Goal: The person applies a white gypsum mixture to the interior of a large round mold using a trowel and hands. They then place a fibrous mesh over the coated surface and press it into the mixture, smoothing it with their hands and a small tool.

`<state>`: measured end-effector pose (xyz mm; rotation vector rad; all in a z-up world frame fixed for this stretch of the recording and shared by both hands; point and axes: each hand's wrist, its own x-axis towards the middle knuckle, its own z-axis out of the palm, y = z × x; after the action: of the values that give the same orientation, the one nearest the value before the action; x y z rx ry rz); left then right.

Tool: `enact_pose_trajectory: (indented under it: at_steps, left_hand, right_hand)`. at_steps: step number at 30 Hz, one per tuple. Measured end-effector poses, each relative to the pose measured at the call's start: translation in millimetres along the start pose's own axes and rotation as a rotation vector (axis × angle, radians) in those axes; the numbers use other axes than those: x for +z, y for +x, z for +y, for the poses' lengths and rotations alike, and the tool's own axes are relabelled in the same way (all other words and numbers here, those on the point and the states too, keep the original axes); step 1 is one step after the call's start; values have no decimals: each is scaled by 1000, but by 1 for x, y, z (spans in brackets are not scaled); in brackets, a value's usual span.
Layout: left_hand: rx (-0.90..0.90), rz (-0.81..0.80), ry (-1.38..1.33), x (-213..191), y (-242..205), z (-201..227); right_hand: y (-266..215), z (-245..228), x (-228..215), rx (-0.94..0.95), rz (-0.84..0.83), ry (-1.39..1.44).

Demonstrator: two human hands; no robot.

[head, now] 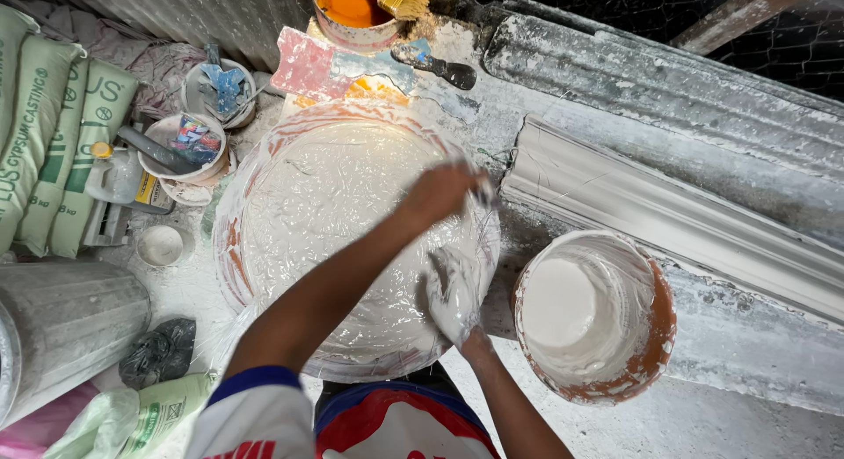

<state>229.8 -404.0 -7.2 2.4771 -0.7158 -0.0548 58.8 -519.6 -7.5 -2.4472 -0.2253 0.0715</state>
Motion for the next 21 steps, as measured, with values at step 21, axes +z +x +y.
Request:
enact_pose_trajectory:
  at_steps: [21]
  left_hand:
    - [-409, 311, -785, -136, -181, -26]
  right_hand:
    - [93, 4, 13, 391, -106, -670]
